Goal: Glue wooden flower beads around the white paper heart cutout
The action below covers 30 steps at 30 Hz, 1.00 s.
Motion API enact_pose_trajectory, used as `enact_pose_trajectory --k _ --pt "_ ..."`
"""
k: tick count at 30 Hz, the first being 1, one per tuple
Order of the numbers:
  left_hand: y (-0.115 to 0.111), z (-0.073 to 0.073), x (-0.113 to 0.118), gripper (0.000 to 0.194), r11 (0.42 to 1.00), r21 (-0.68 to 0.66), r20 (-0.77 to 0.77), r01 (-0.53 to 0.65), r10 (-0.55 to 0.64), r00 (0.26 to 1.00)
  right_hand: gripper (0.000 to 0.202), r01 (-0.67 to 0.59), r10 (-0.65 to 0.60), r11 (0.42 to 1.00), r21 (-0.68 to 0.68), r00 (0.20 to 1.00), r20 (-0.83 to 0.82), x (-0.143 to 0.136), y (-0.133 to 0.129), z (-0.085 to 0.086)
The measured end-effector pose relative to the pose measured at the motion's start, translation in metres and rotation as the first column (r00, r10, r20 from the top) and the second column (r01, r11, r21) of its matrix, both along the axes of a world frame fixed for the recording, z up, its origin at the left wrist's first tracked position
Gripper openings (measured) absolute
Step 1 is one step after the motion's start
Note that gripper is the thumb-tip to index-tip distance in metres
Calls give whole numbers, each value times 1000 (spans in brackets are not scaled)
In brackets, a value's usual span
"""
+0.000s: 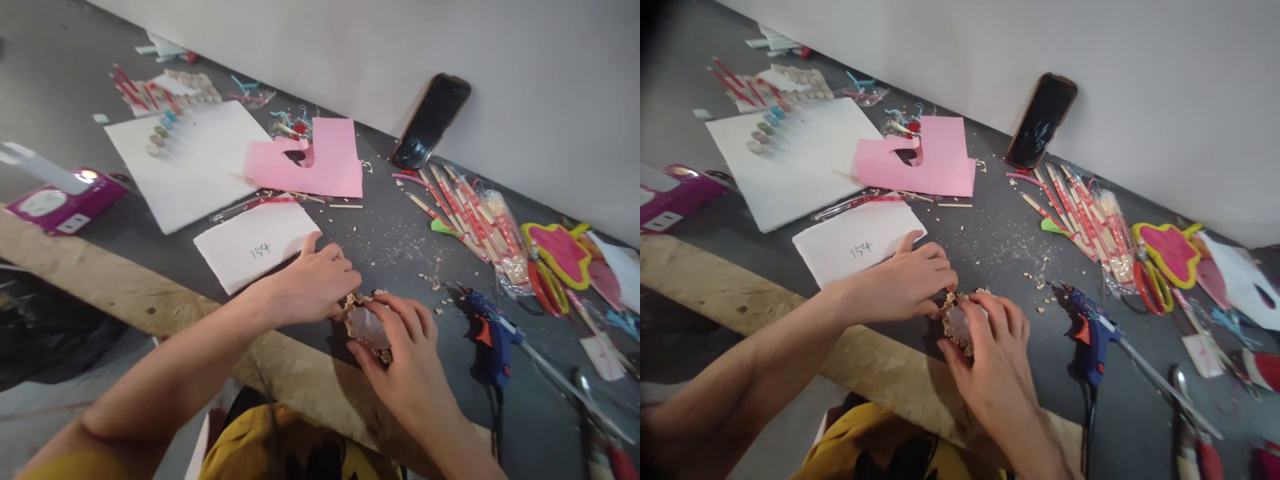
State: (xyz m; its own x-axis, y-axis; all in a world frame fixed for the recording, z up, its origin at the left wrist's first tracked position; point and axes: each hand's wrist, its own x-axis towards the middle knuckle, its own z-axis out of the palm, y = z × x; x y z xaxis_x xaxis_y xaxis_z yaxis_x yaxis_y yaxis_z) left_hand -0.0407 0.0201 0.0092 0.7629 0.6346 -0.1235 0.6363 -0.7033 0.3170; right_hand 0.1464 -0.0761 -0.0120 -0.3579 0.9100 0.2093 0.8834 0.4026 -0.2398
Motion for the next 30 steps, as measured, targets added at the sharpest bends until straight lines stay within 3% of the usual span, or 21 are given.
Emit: enact_pose_trajectory --k 5,10,17,20,24,30 --pt "0 -5 -5 31 1000 4 59 3 -3 998 40 100 -96 990 96 994 -48 30 -19 5" --pt "-3 2 -7 24 999 21 123 40 -42 992 25 240 -229 965 104 968 -107 50 -52 -1" --pt "-32 16 4 23 988 123 74 96 -106 992 14 194 -186 976 98 979 -81 42 -64 -11" --pt "-48 9 5 23 992 110 57 62 -68 996 14 179 -168 977 114 981 -98 36 -59 -16" --pt "-62 -11 8 33 988 154 150 -21 -2 989 16 200 -186 973 119 976 -116 30 -55 -23" --pt "-65 -22 15 16 988 154 175 -33 6 985 16 213 -195 968 133 971 -138 27 -55 -26"
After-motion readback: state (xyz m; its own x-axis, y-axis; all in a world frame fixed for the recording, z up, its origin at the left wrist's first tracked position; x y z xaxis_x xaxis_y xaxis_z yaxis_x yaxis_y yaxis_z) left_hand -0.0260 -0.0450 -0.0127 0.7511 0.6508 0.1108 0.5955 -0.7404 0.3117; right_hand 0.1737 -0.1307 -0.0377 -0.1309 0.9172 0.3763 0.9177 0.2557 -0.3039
